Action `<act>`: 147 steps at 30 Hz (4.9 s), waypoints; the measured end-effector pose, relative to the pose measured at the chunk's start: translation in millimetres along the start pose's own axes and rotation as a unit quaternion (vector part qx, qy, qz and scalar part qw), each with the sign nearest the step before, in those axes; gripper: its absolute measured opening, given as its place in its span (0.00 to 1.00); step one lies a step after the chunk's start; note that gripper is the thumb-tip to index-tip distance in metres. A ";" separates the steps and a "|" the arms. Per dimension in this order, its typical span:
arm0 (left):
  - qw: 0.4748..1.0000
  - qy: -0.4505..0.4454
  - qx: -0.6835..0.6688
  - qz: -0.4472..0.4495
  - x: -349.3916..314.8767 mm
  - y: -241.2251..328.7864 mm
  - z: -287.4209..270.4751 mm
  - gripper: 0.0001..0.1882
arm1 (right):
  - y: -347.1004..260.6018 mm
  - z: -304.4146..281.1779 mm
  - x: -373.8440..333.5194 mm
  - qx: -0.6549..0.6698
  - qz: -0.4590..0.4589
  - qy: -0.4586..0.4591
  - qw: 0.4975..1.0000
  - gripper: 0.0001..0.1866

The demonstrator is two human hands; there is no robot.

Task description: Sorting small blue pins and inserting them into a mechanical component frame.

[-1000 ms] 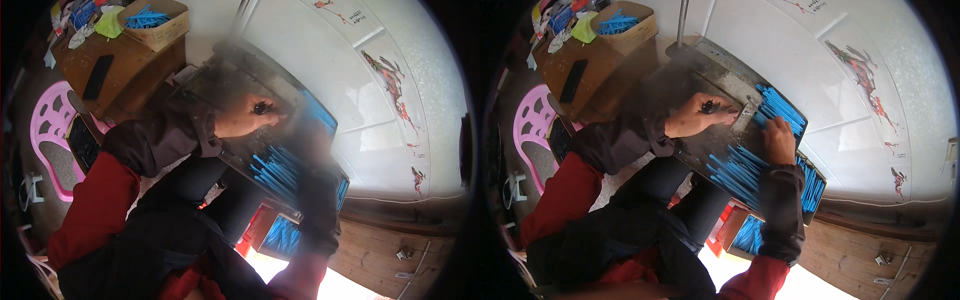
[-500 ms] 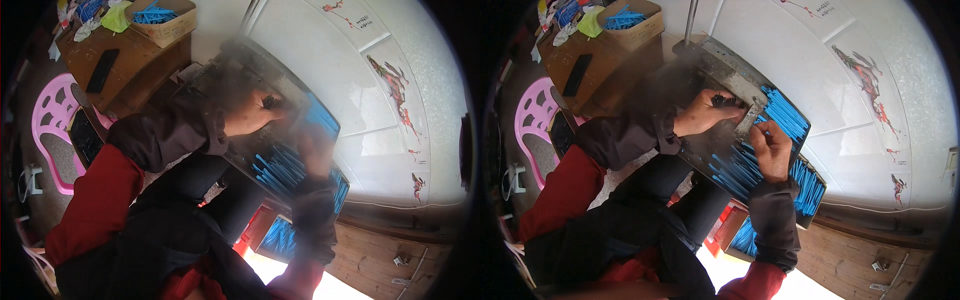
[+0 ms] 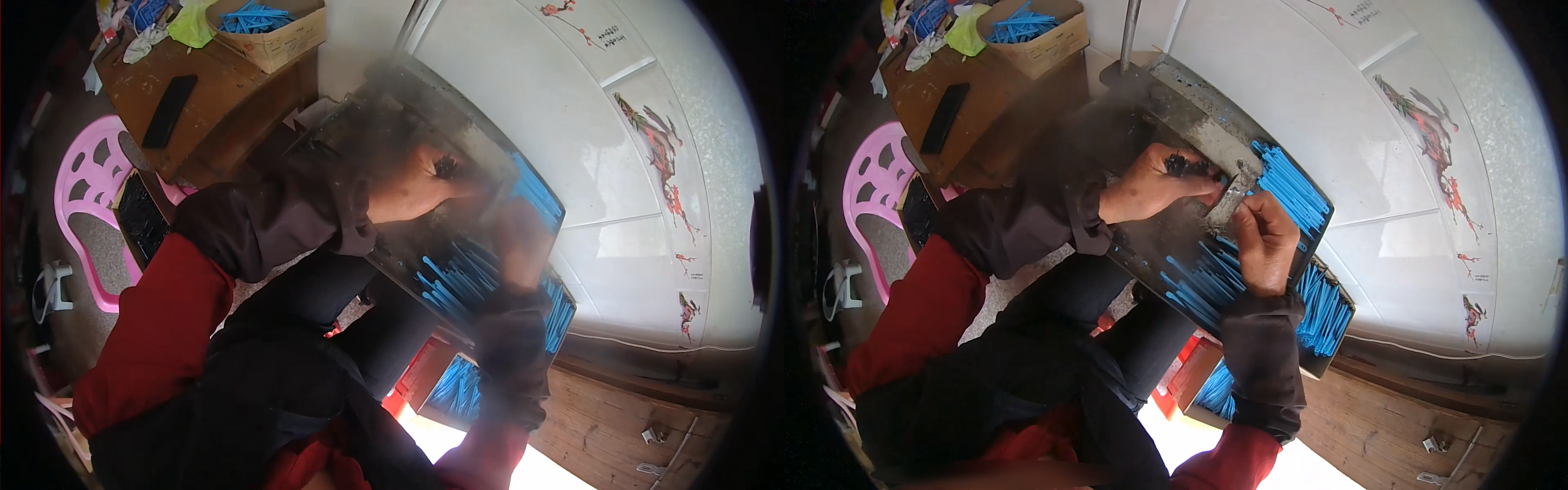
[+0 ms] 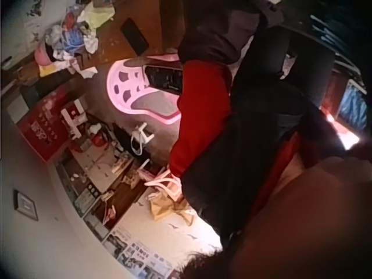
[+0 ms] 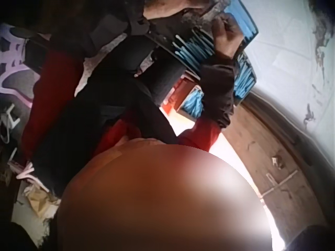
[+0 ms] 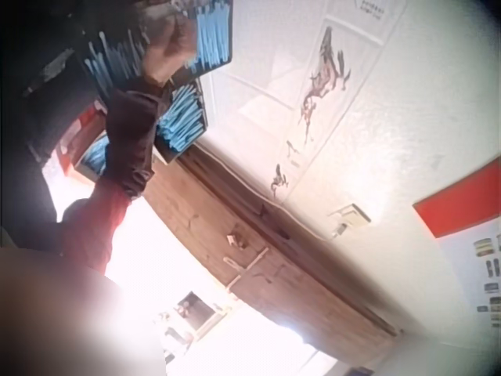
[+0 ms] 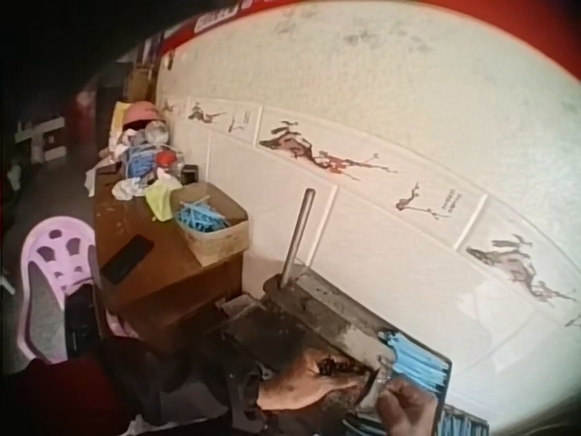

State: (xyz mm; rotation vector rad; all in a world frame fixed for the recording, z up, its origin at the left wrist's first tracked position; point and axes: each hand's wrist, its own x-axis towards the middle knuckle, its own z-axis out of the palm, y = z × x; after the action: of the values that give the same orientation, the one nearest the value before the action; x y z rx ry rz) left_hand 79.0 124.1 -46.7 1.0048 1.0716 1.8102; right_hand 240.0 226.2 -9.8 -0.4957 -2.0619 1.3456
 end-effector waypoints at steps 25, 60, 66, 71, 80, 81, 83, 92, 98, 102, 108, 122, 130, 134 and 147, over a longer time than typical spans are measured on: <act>1.000 -0.014 0.020 0.016 0.4 3.6 -1.8 0.08 | 8.6 -46.9 -6.0 -0.308 -0.002 -0.161 0.937 0.01; 0.997 -0.033 0.059 -0.042 -3.4 7.2 -4.2 0.10 | 60.5 -61.4 15.9 -0.521 -0.203 -0.132 0.818 0.09; 0.989 -0.024 0.141 -0.035 1.9 3.4 -1.4 0.08 | 35.3 -52.3 8.3 -0.533 -0.157 -0.096 0.826 0.06; 0.993 0.014 0.112 -0.020 0.3 2.8 -6.8 0.05 | -17.7 1.4 0.3 -0.081 0.013 0.003 0.997 0.05; 0.996 0.012 0.071 0.056 -2.8 4.4 5.2 0.03 | -6.0 -11.6 -0.8 0.064 0.142 -0.044 0.987 0.05; 0.996 0.018 0.060 0.059 -4.3 4.8 5.4 0.03 | -6.2 -9.4 0.1 0.061 0.134 -0.050 0.988 0.05; 0.995 0.021 0.079 0.064 -5.0 3.3 3.9 0.03 | -7.0 -8.2 5.5 0.061 0.127 -0.055 0.989 0.05; 0.998 -0.001 0.056 0.020 -1.3 3.2 -1.7 0.08 | 11.8 -56.1 4.5 -0.161 0.080 -0.091 0.980 0.02; 0.991 -0.019 0.134 0.015 -4.6 7.2 -5.8 0.10 | 86.0 -44.4 20.2 -0.491 -0.114 -0.078 0.860 0.10; 0.983 -0.033 0.178 -0.004 -6.1 14.7 -3.9 0.09 | 105.3 -50.5 22.1 -0.570 -0.123 -0.103 0.806 0.04; 0.993 -0.021 0.119 -0.011 -4.4 16.3 -1.5 0.06 | 61.7 -44.7 19.6 -0.505 -0.096 -0.096 0.852 0.04; 0.996 0.034 0.070 0.045 -2.9 12.0 3.0 0.04 | -10.5 -5.0 1.1 0.013 0.110 -0.045 0.993 0.04; 0.998 0.037 0.035 0.047 -4.3 9.2 -0.1 0.03 | -15.1 -21.3 7.6 -0.204 -0.090 -0.069 0.972 0.02; 0.997 0.043 0.060 0.029 -6.1 6.4 -1.9 0.05 | 15.3 -63.6 10.2 -0.336 -0.040 -0.184 0.923 0.04; 0.997 -0.004 0.075 0.015 -5.8 6.9 -2.9 0.09 | 37.0 -38.9 17.4 -0.549 -0.190 -0.088 0.809 0.06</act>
State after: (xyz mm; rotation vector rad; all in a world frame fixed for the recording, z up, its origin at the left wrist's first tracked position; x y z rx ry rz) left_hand 77.0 115.8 -42.8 1.1209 1.2068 1.7697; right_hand 252.6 278.4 -27.2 -0.3651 -2.7603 -0.1657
